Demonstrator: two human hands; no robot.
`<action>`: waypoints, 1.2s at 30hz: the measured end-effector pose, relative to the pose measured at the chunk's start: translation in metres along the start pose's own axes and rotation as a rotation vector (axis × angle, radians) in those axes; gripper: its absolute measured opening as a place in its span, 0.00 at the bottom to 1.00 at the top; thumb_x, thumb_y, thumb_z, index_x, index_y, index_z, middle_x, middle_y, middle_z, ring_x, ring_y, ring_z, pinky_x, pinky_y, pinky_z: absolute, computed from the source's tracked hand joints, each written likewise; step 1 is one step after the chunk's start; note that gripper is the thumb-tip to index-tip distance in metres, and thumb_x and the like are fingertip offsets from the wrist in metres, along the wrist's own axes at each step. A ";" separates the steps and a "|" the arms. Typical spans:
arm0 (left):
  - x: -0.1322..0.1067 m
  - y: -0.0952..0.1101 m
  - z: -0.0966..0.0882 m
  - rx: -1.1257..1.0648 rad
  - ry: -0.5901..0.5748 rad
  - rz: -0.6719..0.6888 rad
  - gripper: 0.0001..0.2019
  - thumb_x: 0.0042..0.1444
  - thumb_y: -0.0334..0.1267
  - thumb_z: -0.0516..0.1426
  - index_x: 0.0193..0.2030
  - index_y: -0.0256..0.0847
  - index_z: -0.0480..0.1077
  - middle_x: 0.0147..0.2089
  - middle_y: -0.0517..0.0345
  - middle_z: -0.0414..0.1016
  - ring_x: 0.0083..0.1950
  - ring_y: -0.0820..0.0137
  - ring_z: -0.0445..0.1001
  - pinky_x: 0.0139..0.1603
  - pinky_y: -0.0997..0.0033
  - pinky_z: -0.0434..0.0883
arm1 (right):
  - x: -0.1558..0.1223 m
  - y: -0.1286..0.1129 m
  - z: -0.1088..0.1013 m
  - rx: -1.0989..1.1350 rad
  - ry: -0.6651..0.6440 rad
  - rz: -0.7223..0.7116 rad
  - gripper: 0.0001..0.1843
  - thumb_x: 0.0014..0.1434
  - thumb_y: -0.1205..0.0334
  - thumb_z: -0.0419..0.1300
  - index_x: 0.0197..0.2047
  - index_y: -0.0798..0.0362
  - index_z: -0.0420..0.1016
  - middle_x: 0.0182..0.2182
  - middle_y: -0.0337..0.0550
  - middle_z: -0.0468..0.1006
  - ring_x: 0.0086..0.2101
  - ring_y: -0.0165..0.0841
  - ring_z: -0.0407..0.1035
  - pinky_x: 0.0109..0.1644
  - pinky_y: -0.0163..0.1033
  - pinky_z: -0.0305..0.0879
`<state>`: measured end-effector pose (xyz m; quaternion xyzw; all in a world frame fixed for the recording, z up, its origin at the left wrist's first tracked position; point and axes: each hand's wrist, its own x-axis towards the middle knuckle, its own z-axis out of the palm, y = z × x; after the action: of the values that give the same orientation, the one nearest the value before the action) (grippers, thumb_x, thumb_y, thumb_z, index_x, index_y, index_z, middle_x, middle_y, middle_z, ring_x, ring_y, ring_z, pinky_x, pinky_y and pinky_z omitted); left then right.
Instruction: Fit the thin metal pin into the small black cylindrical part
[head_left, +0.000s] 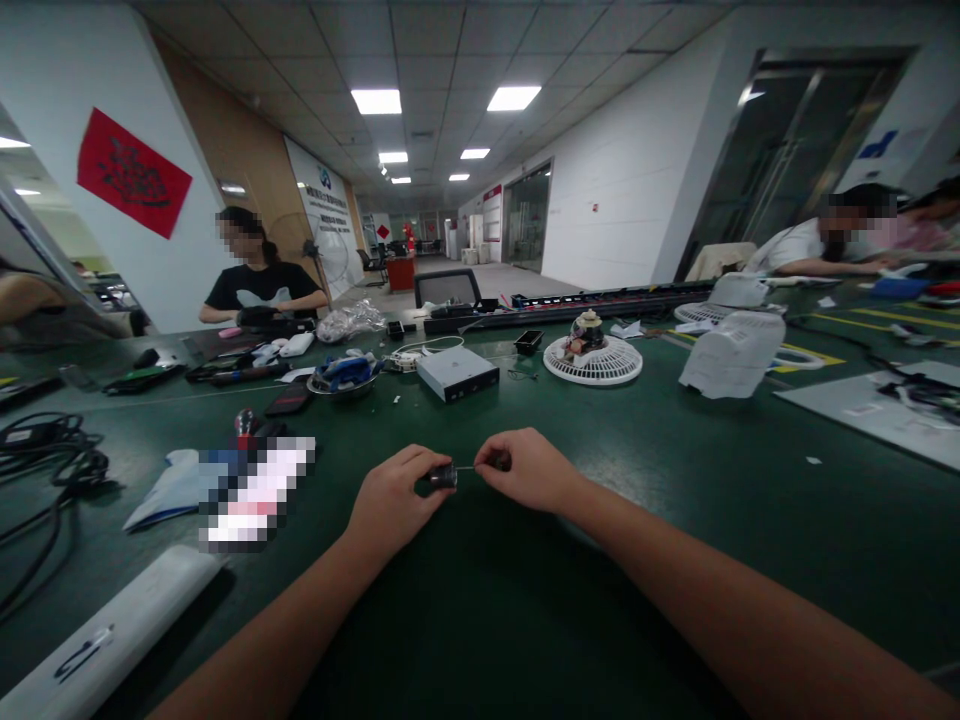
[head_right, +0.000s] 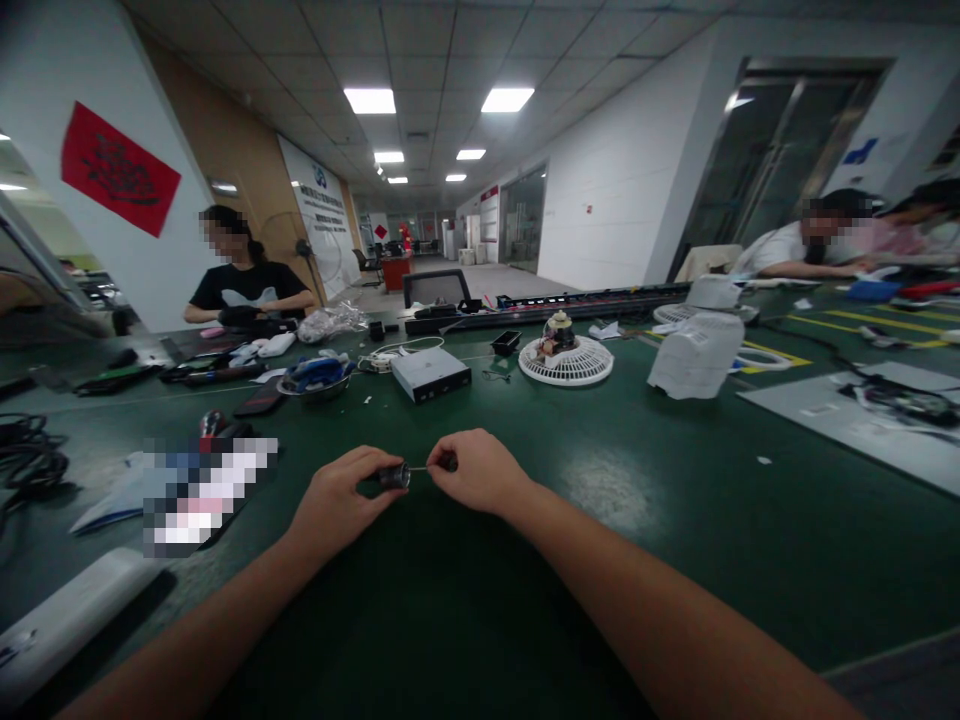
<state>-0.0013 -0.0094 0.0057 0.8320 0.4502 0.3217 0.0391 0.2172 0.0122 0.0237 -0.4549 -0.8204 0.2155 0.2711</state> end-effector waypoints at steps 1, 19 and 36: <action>0.000 0.000 0.000 0.000 -0.006 0.002 0.14 0.52 0.33 0.64 0.46 0.45 0.73 0.44 0.59 0.75 0.44 0.67 0.74 0.45 0.67 0.71 | 0.000 0.000 0.000 -0.014 -0.019 0.001 0.08 0.54 0.63 0.60 0.33 0.52 0.81 0.28 0.40 0.80 0.28 0.30 0.72 0.32 0.34 0.65; 0.002 -0.003 0.000 0.064 -0.011 -0.123 0.14 0.51 0.36 0.63 0.46 0.46 0.74 0.44 0.60 0.76 0.43 0.66 0.75 0.44 0.66 0.71 | -0.001 -0.003 -0.009 -0.319 -0.091 0.249 0.16 0.53 0.46 0.60 0.36 0.49 0.78 0.31 0.42 0.79 0.31 0.35 0.72 0.28 0.36 0.58; 0.002 0.000 0.002 -0.094 0.005 -0.060 0.13 0.50 0.36 0.65 0.44 0.44 0.73 0.41 0.59 0.77 0.40 0.66 0.76 0.40 0.67 0.73 | -0.001 -0.003 0.002 0.202 -0.029 0.004 0.08 0.52 0.66 0.60 0.38 0.53 0.73 0.29 0.38 0.75 0.28 0.28 0.68 0.29 0.32 0.61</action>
<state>0.0005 -0.0075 0.0046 0.8147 0.4594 0.3433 0.0864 0.2147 0.0094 0.0239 -0.4240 -0.7974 0.3041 0.3032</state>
